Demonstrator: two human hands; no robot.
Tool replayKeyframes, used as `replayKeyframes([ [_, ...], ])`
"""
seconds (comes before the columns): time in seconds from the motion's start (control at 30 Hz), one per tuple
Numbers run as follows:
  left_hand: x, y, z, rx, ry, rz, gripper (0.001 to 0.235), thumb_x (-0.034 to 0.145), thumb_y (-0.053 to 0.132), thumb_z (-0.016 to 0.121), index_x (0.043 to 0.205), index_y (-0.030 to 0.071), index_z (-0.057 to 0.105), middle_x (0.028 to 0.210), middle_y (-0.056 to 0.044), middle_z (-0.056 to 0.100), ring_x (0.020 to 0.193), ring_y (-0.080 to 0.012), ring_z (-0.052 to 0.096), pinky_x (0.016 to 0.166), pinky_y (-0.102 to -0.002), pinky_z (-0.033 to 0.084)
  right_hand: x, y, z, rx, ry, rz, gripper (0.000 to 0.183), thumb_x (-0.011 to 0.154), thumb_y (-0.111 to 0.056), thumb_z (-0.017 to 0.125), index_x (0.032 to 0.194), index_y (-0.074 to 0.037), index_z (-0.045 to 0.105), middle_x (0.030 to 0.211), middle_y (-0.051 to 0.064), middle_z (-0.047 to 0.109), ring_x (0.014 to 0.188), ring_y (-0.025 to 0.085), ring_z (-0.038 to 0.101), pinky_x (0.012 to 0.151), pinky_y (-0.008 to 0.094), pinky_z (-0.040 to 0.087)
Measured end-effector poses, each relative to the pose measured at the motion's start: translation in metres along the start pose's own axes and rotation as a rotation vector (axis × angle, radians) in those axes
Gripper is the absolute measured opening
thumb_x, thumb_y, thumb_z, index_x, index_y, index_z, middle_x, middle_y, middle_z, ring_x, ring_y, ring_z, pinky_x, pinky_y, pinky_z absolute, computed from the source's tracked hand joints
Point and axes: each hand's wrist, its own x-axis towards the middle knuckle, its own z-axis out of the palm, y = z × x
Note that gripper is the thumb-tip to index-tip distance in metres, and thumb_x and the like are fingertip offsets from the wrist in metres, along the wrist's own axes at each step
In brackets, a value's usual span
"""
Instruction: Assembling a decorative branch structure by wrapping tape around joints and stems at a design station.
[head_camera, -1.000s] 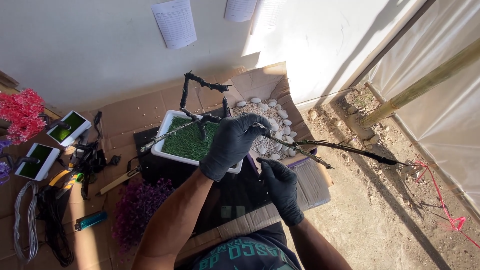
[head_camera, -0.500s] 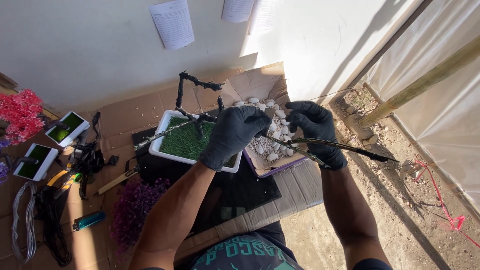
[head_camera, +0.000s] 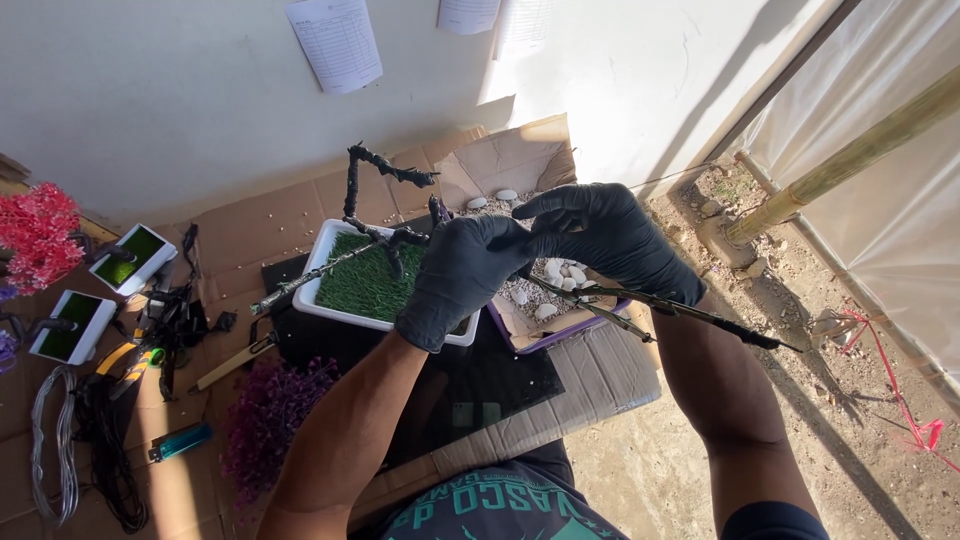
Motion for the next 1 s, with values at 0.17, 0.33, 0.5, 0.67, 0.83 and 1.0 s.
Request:
replayKeyframes([
  [0.17,-0.004,0.001,0.006,0.029,0.036,0.007,0.011,0.087,0.021,0.081,0.092,0.011,0.081,0.075,-0.013,0.077,0.075,-0.0252,0.079,0.064,-0.026,0.061,0.004,0.012,-0.001,0.059,0.022,0.032,0.025,0.077,-0.003,0.088,0.101,-0.004,0.080,0.083,0.012,0.078,0.077,0.017,0.074,0.077,0.031,0.059],
  [0.33,-0.007,-0.005,0.006,-0.022,0.081,0.063,0.009,0.090,0.016,0.076,0.097,0.010,0.079,0.079,-0.010,0.079,0.076,-0.0199,0.078,0.069,-0.028,0.061,0.011,0.019,0.003,0.101,0.062,0.052,0.017,0.081,-0.001,0.086,0.096,-0.002,0.079,0.078,0.015,0.076,0.071,0.018,0.074,0.070,0.030,0.060],
  [0.5,-0.018,-0.004,0.001,0.040,0.119,0.230,0.020,0.094,0.008,0.065,0.111,0.014,0.072,0.096,-0.008,0.077,0.087,-0.0272,0.077,0.075,-0.039,0.061,0.013,0.062,0.007,0.249,0.121,0.175,0.012,0.079,0.002,0.085,0.089,0.001,0.078,0.070,0.016,0.073,0.058,0.020,0.073,0.058,0.029,0.061],
  [0.67,-0.025,0.003,-0.009,0.121,0.016,0.372,0.034,0.079,0.000,0.069,0.111,0.011,0.074,0.108,-0.010,0.074,0.093,-0.0328,0.075,0.081,-0.043,0.060,0.006,0.093,0.033,0.498,0.172,0.360,0.013,0.076,0.005,0.086,0.086,0.005,0.077,0.066,0.020,0.071,0.051,0.024,0.071,0.048,0.028,0.059],
  [0.83,-0.021,-0.003,-0.009,0.106,-0.041,0.474,0.028,0.079,0.002,0.080,0.106,0.010,0.075,0.110,-0.011,0.072,0.099,-0.0343,0.073,0.086,-0.043,0.060,-0.010,0.093,0.047,0.708,0.262,0.482,0.017,0.075,0.002,0.089,0.086,0.007,0.076,0.067,0.022,0.072,0.051,0.023,0.071,0.048,0.028,0.059],
  [1.0,-0.014,-0.017,-0.001,0.116,0.006,0.503,0.026,0.082,0.004,0.083,0.107,0.008,0.075,0.110,-0.011,0.071,0.104,-0.0346,0.072,0.088,-0.041,0.059,-0.026,0.140,0.049,1.005,0.394,0.490,0.014,0.082,0.005,0.081,0.094,0.007,0.074,0.077,0.025,0.072,0.059,0.027,0.073,0.052,0.033,0.062],
])
